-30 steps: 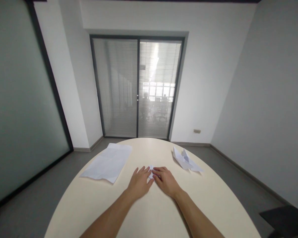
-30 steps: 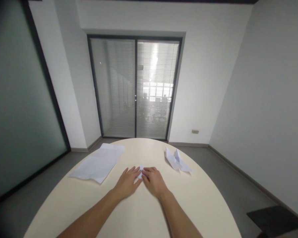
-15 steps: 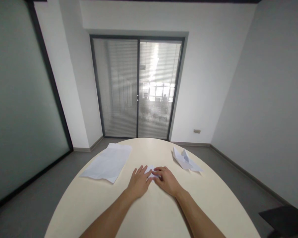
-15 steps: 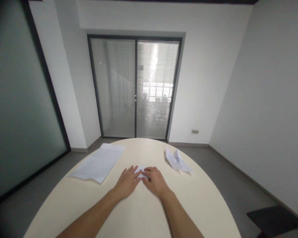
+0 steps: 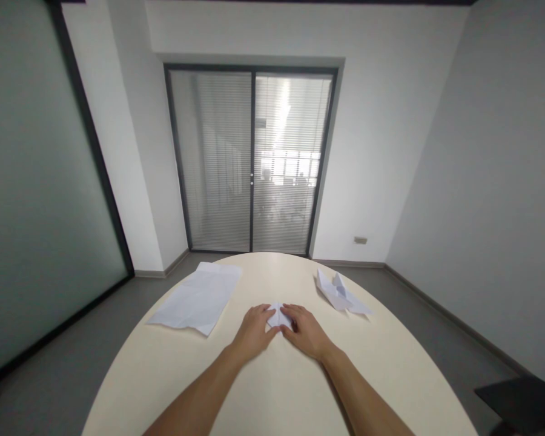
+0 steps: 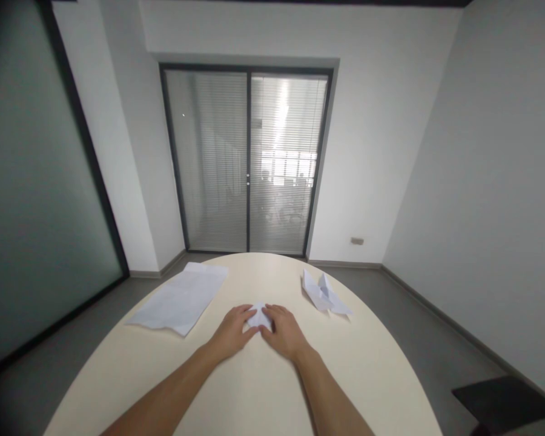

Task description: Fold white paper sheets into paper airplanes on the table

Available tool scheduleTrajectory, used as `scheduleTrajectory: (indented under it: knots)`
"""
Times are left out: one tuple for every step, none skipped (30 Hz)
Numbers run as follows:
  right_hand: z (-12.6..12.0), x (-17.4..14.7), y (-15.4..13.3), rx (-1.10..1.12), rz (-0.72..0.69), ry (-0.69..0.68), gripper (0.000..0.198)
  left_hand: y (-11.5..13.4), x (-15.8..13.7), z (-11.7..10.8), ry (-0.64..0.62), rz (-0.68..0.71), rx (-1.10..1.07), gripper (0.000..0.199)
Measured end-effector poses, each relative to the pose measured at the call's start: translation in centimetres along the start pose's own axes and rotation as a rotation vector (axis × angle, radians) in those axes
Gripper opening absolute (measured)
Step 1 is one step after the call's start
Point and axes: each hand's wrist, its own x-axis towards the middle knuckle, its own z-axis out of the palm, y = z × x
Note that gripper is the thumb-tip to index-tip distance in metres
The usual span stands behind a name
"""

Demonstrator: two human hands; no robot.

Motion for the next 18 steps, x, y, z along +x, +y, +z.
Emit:
scheduleTrajectory:
  knots:
    - [0.0,0.0,-0.1,0.032,0.002,0.011,0.047,-0.1,0.1,0.0,0.026,0.011,-0.055,0.039]
    - [0.0,0.0,-0.1,0.068,0.003,0.024,0.048,-0.1,0.1,-0.1,0.048,0.02,-0.11,0.042]
    - [0.0,0.1,-0.2,0.105,0.001,0.042,0.048,-0.1,0.2,-0.1,0.067,0.026,-0.156,0.047]
    - [-0.1,0.1,-0.3,0.138,-0.006,0.063,0.05,0.0,0.2,-0.1,0.085,0.029,-0.188,0.052]
    - [-0.1,0.1,-0.4,0.163,-0.014,0.088,0.051,0.0,0.2,-0.1,0.101,0.033,-0.206,0.056]
    - [-0.2,0.1,-0.5,0.179,-0.024,0.112,0.052,0.2,0.1,-0.1,0.116,0.04,-0.212,0.061]
    - [-0.3,0.1,-0.6,0.183,-0.031,0.137,0.052,0.3,0.1,0.0,0.129,0.052,-0.208,0.064]
    - [-0.4,0.1,-0.7,0.177,-0.035,0.163,0.05,0.4,0.1,0.0,0.138,0.068,-0.198,0.068]
    - [-0.5,0.1,-0.8,0.164,-0.037,0.187,0.048,0.5,0.1,0.0,0.144,0.083,-0.185,0.069]
    - [-0.6,0.1,-0.9,0.149,-0.041,0.209,0.045,0.6,0.0,0.0,0.149,0.096,-0.171,0.07]
    - [-0.7,0.2,-1.0,0.133,-0.05,0.229,0.042,0.7,0.0,0.0,0.153,0.103,-0.157,0.069]
    - [-0.7,0.2,-1.1,0.117,-0.067,0.246,0.039,0.9,0.1,-0.1,0.158,0.105,-0.145,0.066]
    - [-0.8,0.3,-1.1,0.104,-0.086,0.262,0.037,1.0,0.1,-0.3,0.164,0.104,-0.135,0.063]
    - [-0.8,0.3,-1.2,0.094,-0.107,0.276,0.035,1.0,0.2,-0.4,0.172,0.104,-0.13,0.058]
    - [-0.8,0.3,-1.2,0.085,-0.127,0.288,0.033,1.1,0.2,-0.6,0.183,0.107,-0.127,0.053]
    - [-0.8,0.4,-1.2,0.078,-0.147,0.299,0.031,1.2,0.3,-0.7,0.193,0.115,-0.125,0.048]
    - [-0.8,0.4,-1.2,0.072,-0.163,0.31,0.029,1.2,0.3,-0.8,0.203,0.127,-0.125,0.043]
    - [-0.8,0.5,-1.2,0.067,-0.178,0.321,0.027,1.2,0.4,-0.9,0.215,0.141,-0.127,0.039]
